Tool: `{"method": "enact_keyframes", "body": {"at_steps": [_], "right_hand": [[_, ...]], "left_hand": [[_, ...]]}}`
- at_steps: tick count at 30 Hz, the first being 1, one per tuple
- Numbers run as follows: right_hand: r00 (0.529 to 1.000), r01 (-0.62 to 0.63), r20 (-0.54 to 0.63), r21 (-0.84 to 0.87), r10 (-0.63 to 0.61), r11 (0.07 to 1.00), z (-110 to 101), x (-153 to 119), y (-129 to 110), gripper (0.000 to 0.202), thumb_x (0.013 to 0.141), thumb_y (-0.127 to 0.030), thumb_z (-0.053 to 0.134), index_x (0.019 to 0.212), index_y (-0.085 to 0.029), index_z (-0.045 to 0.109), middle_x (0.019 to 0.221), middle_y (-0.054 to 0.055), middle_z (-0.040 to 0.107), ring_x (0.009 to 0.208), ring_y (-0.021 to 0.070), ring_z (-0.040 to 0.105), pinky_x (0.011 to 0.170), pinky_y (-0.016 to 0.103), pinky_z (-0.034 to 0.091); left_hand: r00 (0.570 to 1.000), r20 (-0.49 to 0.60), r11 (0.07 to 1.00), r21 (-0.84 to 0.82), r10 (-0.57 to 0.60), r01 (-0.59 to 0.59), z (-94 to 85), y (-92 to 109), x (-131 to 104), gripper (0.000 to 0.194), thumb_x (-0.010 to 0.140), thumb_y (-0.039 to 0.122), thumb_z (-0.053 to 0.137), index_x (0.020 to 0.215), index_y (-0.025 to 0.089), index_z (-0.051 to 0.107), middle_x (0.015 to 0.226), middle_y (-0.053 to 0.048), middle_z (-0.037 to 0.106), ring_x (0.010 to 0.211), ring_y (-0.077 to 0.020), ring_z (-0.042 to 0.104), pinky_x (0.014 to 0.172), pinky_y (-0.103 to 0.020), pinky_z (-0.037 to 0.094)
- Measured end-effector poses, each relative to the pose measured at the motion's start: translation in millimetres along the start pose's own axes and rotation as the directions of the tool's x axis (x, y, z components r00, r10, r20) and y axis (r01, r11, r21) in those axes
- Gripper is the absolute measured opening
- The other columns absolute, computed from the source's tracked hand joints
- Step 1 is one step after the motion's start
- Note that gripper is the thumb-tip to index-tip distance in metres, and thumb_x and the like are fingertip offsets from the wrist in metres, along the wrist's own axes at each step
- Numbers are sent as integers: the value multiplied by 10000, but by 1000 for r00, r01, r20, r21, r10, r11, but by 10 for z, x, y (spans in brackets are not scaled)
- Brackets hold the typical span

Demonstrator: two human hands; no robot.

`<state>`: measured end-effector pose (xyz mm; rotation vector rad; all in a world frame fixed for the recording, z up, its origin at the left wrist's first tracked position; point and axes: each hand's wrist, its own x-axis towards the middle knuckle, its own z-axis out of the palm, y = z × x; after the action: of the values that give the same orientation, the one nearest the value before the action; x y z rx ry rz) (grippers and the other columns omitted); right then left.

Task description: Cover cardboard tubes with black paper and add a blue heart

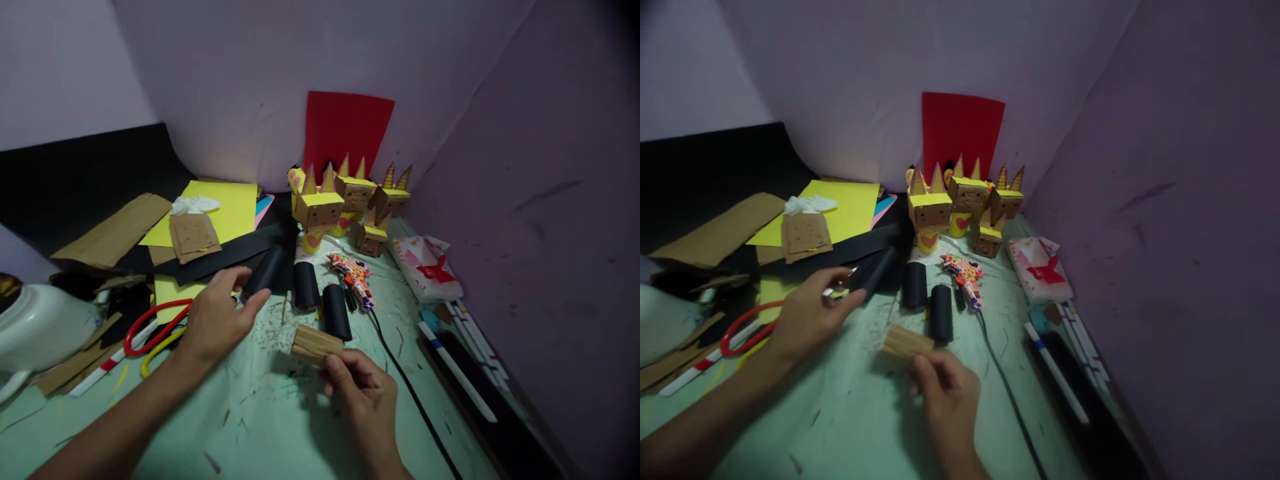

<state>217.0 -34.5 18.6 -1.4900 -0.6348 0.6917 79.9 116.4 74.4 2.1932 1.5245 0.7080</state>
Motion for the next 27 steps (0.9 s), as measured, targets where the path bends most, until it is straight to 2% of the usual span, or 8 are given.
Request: {"method": "enact_keyframes", "body": {"at_steps": [2, 3, 6, 9, 14, 17, 21, 27], "right_hand": [[1000, -9, -25, -3, 9, 1000, -45, 20, -62, 283, 759, -404, 665, 609, -164, 671, 430, -15, 577, 420, 131, 563, 455, 217, 445], [999, -15, -38, 6, 15, 1000, -66, 26, -106, 274, 753, -407, 674, 624, -165, 675, 432, -18, 577, 435, 141, 584, 465, 220, 455], [995, -1, -104, 62, 7, 998, -140, 40, -231, 251, 732, -403, 700, 635, -173, 671, 440, -26, 579, 499, 169, 651, 496, 219, 482], [987, 65, -155, 88, -51, 994, -251, 88, -268, 244, 730, -391, 710, 626, -176, 664, 424, -32, 569, 515, 180, 675, 489, 211, 492], [943, 268, -213, 29, -257, 963, -443, 239, -254, 229, 762, -331, 694, 592, -180, 660, 430, -30, 582, 507, 178, 683, 493, 207, 503], [857, 464, -213, -75, -469, 882, -466, 268, -340, 229, 774, -250, 683, 556, -191, 643, 497, -19, 623, 514, 149, 656, 488, 201, 472], [742, 665, 3, -135, -670, 735, -404, 251, -487, 188, 793, -158, 652, 612, -209, 657, 560, -8, 653, 494, 132, 601, 480, 221, 442], [630, 776, 254, -179, -734, 604, -356, 305, -557, 149, 797, -100, 610, 714, -216, 654, 577, 13, 680, 500, 151, 634, 477, 232, 467]], "left_hand": [[996, 79, 957, 288, -51, 27, 15, 104, 269, 556, 808, 505, 487, 1241, 156, 489, 1181, -157, 629, 1069, -333, 593, 844, -429, 470], [990, 116, 944, 327, -78, 36, 45, 157, 387, 588, 794, 540, 496, 1236, 153, 495, 1138, -182, 652, 1043, -381, 604, 813, -481, 474], [976, 192, 931, 365, -102, 26, 187, 256, 629, 588, 707, 528, 611, 1118, 108, 573, 985, -236, 698, 949, -451, 630, 768, -541, 470], [964, 241, 940, 340, -109, 21, 284, 224, 704, 564, 656, 394, 687, 1127, 106, 572, 1027, -246, 690, 974, -440, 631, 786, -522, 477], [953, 287, 986, 97, 100, -133, 156, 25, 437, 714, 692, 258, 645, 1346, 153, 376, 1299, -113, 579, 1171, -219, 555, 969, -293, 428], [941, 223, 965, -126, 253, -230, 36, -88, 126, 567, 715, 264, 601, 1253, 164, 454, 1247, -90, 580, 1139, -228, 551, 981, -324, 425], [875, 265, 889, -337, 404, -309, 2, -164, -149, 487, 740, 152, 554, 1219, 218, 493, 1222, -90, 559, 1123, -260, 539, 968, -403, 433], [793, 349, 840, -417, 500, -347, 124, -179, -233, 602, 747, 32, 481, 1295, 276, 427, 1321, -71, 488, 1230, -254, 454, 1061, -429, 353]]}}
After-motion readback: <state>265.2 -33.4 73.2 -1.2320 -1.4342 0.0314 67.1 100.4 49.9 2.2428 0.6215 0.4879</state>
